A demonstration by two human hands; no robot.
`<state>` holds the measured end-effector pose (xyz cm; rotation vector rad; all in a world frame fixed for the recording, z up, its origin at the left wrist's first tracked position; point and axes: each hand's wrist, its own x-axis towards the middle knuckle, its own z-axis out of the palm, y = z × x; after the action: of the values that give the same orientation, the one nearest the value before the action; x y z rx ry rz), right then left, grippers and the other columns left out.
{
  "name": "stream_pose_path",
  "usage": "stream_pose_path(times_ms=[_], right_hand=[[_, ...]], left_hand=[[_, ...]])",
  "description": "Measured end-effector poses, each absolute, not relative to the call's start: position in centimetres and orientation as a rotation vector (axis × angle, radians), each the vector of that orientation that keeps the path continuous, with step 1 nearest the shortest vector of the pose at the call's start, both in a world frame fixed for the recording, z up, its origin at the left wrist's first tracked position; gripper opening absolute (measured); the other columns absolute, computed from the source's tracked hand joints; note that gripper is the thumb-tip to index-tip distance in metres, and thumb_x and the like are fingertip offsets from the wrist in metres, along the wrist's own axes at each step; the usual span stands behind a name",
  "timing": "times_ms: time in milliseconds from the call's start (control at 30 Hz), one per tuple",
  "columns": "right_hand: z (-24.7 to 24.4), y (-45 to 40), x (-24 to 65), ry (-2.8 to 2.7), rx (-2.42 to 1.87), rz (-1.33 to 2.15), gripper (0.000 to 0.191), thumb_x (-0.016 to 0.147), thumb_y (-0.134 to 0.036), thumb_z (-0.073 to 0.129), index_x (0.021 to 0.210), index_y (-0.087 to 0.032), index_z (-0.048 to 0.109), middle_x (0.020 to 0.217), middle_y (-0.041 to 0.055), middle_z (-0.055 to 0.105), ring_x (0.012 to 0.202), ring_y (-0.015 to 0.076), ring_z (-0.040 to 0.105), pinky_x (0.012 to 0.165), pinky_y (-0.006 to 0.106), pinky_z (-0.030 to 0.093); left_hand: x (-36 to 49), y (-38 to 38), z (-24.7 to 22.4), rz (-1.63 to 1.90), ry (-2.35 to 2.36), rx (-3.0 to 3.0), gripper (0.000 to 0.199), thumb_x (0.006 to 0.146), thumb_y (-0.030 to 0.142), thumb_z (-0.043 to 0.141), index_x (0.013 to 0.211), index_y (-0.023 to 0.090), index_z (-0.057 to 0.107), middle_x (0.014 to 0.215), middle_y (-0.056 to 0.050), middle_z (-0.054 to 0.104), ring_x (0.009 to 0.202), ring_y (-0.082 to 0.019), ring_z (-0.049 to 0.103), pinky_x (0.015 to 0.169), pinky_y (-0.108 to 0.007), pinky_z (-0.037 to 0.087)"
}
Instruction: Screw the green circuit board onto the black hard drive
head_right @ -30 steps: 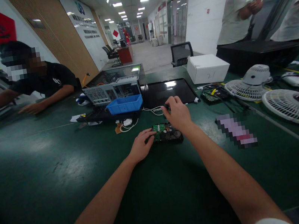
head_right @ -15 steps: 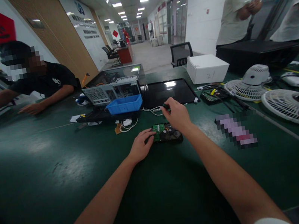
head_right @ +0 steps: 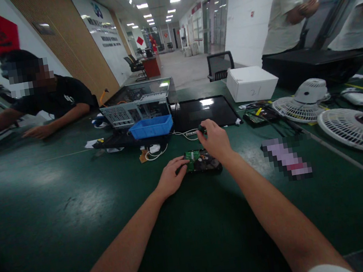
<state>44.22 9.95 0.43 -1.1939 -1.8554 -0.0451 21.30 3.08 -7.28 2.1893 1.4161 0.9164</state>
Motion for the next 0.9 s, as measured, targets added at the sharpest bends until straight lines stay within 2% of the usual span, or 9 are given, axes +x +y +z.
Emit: stream_pose_path(times_ms=[67, 267, 567, 667, 900], right_hand=[[0.3, 10.1, 44.3, -1.848, -1.183, -0.051, 0.026, 0.096, -0.038, 0.058, 0.113, -0.019, 0.06, 0.116, 0.0142, 0.069, 0.099, 0.0272, 0.068, 0.084, 0.04, 0.055], [0.7, 9.7, 44.3, -1.882, -1.248, -0.134, 0.025, 0.096, -0.043, 0.057, 0.105, -0.02, 0.061, 0.105, 0.012, 0.068, 0.085, 0.0249, 0.066, 0.079, 0.038, 0.052], [1.3, 9.1, 44.1, -1.918, -1.275, -0.155, 0.022, 0.095, -0.032, 0.055, 0.112, -0.02, 0.061, 0.114, 0.014, 0.065, 0.085, 0.0251, 0.065, 0.079, 0.039, 0.051], [1.3, 9.3, 44.2, -1.908, -1.239, -0.124, 0.022, 0.093, -0.031, 0.056, 0.112, -0.02, 0.059, 0.114, 0.0144, 0.066, 0.091, 0.0268, 0.066, 0.081, 0.04, 0.052], [2.2, 8.5, 43.6, -1.927, -1.3, -0.168, 0.021, 0.094, -0.039, 0.057, 0.105, -0.021, 0.058, 0.106, 0.0121, 0.066, 0.088, 0.0269, 0.065, 0.074, 0.037, 0.049]], left_hand=[[21.3, 3.1, -7.3, 0.921, 1.413, 2.191, 0.03, 0.1, 0.026, 0.055, 0.125, 0.026, 0.071, 0.14, -0.006, 0.062, 0.134, -0.023, 0.054, 0.116, -0.044, 0.042], [21.3, 3.1, -7.2, 0.913, 1.417, 2.198, 0.03, 0.1, 0.026, 0.055, 0.126, 0.026, 0.071, 0.14, -0.006, 0.062, 0.134, -0.023, 0.054, 0.116, -0.044, 0.042], [21.4, 2.9, -6.7, 0.89, 1.431, 2.184, 0.031, 0.1, 0.027, 0.054, 0.127, 0.027, 0.07, 0.142, -0.005, 0.061, 0.134, -0.024, 0.054, 0.117, -0.045, 0.042], [21.4, 2.8, -6.5, 0.884, 1.427, 2.181, 0.031, 0.101, 0.028, 0.053, 0.127, 0.027, 0.07, 0.142, -0.006, 0.061, 0.135, -0.024, 0.054, 0.117, -0.046, 0.042], [21.4, 2.9, -6.8, 0.897, 1.422, 2.184, 0.03, 0.1, 0.027, 0.054, 0.126, 0.026, 0.071, 0.142, -0.006, 0.061, 0.135, -0.024, 0.054, 0.117, -0.045, 0.042]])
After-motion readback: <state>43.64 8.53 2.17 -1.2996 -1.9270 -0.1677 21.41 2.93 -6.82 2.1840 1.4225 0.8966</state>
